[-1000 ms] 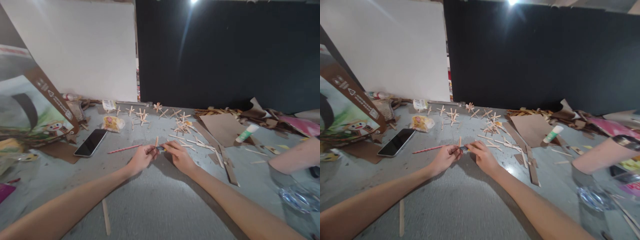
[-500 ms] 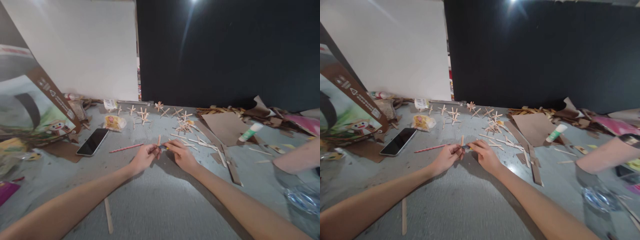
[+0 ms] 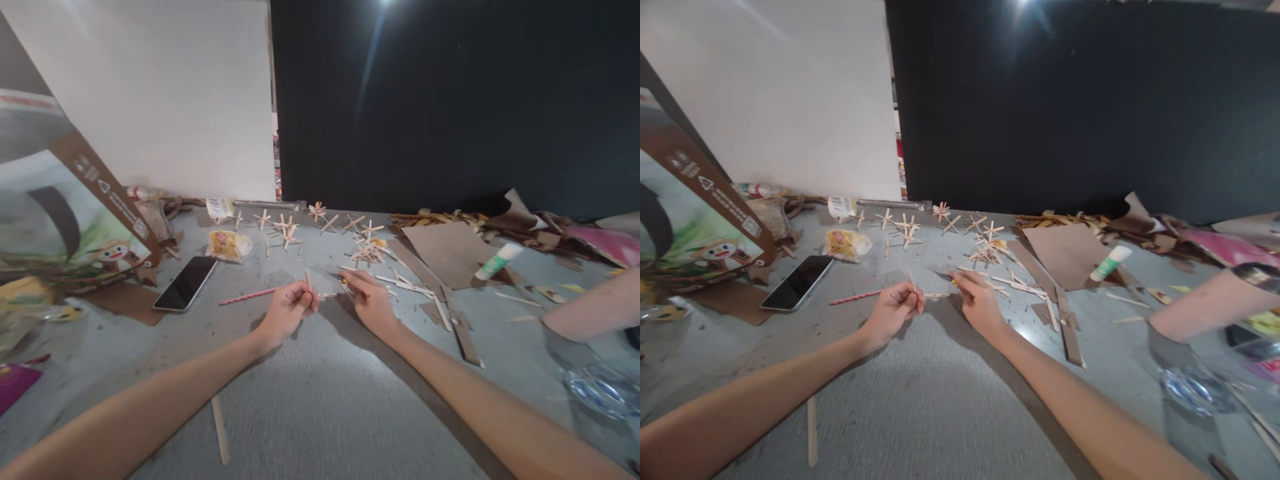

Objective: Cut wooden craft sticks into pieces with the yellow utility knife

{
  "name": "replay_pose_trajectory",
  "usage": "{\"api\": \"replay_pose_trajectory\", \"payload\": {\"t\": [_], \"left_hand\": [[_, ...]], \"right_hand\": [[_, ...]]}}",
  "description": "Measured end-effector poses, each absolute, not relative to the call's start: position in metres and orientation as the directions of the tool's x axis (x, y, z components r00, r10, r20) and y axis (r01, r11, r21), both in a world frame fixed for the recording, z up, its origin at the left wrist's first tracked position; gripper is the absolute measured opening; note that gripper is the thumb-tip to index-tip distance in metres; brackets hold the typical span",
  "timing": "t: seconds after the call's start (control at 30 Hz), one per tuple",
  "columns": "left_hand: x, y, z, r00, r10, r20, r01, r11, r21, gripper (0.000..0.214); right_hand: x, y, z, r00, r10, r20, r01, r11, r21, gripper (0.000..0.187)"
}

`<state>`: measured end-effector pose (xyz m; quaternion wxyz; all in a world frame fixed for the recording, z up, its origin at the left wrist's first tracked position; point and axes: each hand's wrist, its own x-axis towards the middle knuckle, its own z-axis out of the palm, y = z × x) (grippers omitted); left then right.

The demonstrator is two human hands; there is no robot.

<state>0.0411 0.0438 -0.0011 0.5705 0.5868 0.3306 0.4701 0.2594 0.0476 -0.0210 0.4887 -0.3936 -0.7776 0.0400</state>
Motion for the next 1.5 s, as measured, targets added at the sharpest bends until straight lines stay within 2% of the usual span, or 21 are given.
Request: {"api": "replay_pose_trajectory", "payload": {"t": [0.1, 0.47, 0.87, 1.03, 1.23, 1.33, 1.4, 1.5], "left_hand": [[0.042, 0.044, 0.001, 0.298, 0.943, 0.151, -0.11, -0.123, 0.986, 0.054], [0.042, 0.043, 0.005, 0.315, 0.941, 0.123, -0.003, -0.129, 0.992, 0.05], [0.041, 0.044, 0.004, 0.348, 0.928, 0.131, -0.02, -0.132, 0.991, 0.049], [0.042, 0.043, 0.005, 0.332, 0.933, 0.139, 0.03, -0.158, 0.987, 0.048], [0.042, 0.042, 0.001, 0.269, 0.954, 0.13, 0.049, -0.149, 0.988, 0.044], [0.037, 0.047, 0.0, 0.203, 0.966, 0.163, 0.134, -0.192, 0.972, 0.037], [0.032, 0.052, 0.002, 0.24, 0.947, 0.212, 0.257, -0.273, 0.927, 0.028], [0.026, 0.06, 0.005, 0.29, 0.905, 0.311, 0.432, -0.414, 0.802, 0.02]], "right_hand": [[0.259, 0.046, -0.019, -0.183, 0.651, 0.737, 0.574, 0.679, -0.457, 0.052], [0.255, 0.04, -0.021, -0.36, 0.595, 0.718, 0.563, 0.753, -0.342, 0.057], [0.256, 0.044, -0.025, -0.326, 0.642, 0.694, 0.574, 0.718, -0.394, 0.061], [0.256, 0.044, -0.025, -0.319, 0.653, 0.687, 0.569, 0.711, -0.412, 0.066], [0.255, 0.042, -0.022, -0.304, 0.651, 0.696, 0.603, 0.697, -0.388, 0.056], [0.254, 0.038, -0.019, -0.311, 0.63, 0.712, 0.625, 0.7, -0.346, 0.048], [0.254, 0.033, -0.017, -0.352, 0.619, 0.702, 0.666, 0.693, -0.276, 0.044], [0.249, 0.025, -0.016, -0.432, 0.684, 0.587, 0.791, 0.601, -0.118, 0.042]]}}
